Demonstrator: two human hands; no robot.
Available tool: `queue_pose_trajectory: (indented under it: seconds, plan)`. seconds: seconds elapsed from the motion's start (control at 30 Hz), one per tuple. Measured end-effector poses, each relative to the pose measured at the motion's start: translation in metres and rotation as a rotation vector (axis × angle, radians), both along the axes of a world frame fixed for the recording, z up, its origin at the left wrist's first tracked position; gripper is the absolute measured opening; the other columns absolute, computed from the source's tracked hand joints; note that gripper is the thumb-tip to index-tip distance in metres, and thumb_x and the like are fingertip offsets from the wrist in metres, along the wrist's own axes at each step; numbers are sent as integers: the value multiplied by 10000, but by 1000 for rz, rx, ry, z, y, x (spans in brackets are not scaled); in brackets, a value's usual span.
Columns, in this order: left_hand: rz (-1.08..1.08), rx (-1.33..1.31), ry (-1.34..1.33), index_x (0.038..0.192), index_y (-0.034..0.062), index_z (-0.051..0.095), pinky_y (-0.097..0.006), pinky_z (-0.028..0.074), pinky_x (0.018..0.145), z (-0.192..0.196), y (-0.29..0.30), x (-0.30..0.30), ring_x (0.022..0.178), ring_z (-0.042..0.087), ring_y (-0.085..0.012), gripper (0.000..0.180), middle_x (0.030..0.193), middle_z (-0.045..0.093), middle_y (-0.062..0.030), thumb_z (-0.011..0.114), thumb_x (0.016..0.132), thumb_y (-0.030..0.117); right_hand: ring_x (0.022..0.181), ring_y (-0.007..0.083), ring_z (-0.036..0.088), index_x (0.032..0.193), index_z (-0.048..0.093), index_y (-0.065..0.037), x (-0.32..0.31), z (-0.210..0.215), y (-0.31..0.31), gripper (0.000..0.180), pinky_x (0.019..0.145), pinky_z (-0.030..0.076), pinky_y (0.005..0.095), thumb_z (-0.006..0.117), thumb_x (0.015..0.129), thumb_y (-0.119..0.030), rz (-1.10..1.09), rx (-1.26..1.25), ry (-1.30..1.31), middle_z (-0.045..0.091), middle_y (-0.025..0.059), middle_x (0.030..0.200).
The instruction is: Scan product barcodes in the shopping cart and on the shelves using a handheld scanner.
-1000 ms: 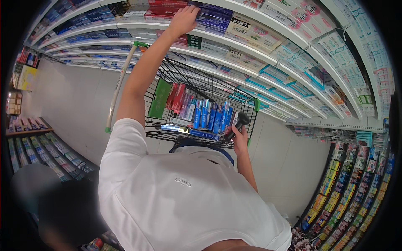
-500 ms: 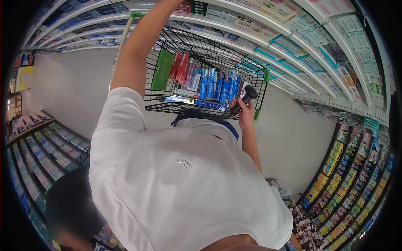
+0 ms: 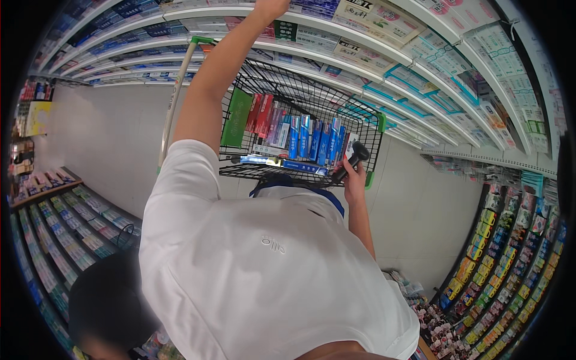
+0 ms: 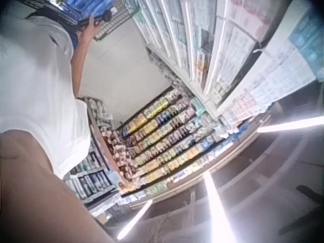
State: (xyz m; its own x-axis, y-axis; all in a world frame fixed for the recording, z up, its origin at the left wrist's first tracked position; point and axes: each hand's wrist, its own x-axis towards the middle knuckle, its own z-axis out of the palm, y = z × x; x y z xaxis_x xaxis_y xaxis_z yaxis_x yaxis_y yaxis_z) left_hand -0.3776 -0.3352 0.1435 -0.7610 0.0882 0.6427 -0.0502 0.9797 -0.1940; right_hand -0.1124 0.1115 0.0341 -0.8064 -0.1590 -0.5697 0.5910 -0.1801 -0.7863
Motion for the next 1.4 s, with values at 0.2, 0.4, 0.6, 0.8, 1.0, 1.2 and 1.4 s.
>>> queue_pose_trajectory:
  seconds: [0.2, 0.4, 0.6, 0.8, 1.0, 1.2, 1.4]
  plan:
    - [1, 36, 42, 952, 40, 525, -445, 392, 876, 5, 7, 10, 936, 521, -327, 182, 944, 535, -164, 520, 779, 96, 764, 183, 632, 1144, 461, -11, -4, 4, 1, 330, 706, 539, 323, 639, 891, -125, 8, 4, 5, 629, 106, 904]
    - [14, 80, 17, 1120, 71, 506, -471, 490, 855, 2, 0, 24, 962, 564, -361, 548, 1030, 521, -135, 741, 631, 145, 759, 185, 632, 1070, 488, -21, -9, 7, 7, 270, 680, 539, 326, 649, 884, -132, 44, -1, -13, 630, 103, 883]
    - [223, 752, -63, 1102, 43, 532, -445, 495, 778, -9, 25, 120, 930, 600, -330, 587, 1055, 565, -167, 765, 614, 272, 780, 195, 638, 1069, 491, -38, -19, 1, 20, 255, 689, 531, 350, 632, 879, -133, 70, 1, -25, 640, 99, 880]
    - [-83, 2136, -299, 1148, -15, 549, -363, 538, 790, -129, 118, 256, 910, 656, -231, 445, 953, 654, -105, 598, 705, -2, 771, 196, 639, 1098, 470, -22, -39, -11, 31, 297, 686, 536, 335, 628, 858, -100, 150, -86, -49, 635, 104, 880]
    - [-335, 2464, -455, 1267, 25, 452, -408, 524, 848, -134, 215, 293, 993, 652, -294, 558, 1091, 616, -140, 568, 722, 20, 759, 198, 639, 1203, 442, -17, -64, -1, 31, 416, 696, 524, 330, 639, 844, -90, 233, -119, -2, 636, 115, 894]
    - [-453, 2307, -583, 1289, 18, 445, -390, 516, 868, -110, 256, 271, 982, 648, -279, 614, 1103, 617, -137, 589, 692, 14, 742, 195, 643, 1237, 435, -32, -76, 10, 40, 468, 688, 525, 325, 664, 831, -70, 328, -151, 66, 645, 112, 866]
    - [-456, 2198, -718, 1306, 27, 449, -378, 483, 916, -83, 301, 261, 1010, 627, -250, 676, 1121, 617, -121, 620, 652, 13, 719, 181, 637, 1250, 419, -38, -82, 23, 62, 496, 666, 517, 312, 670, 823, -29, 306, -326, 169, 642, 107, 883]
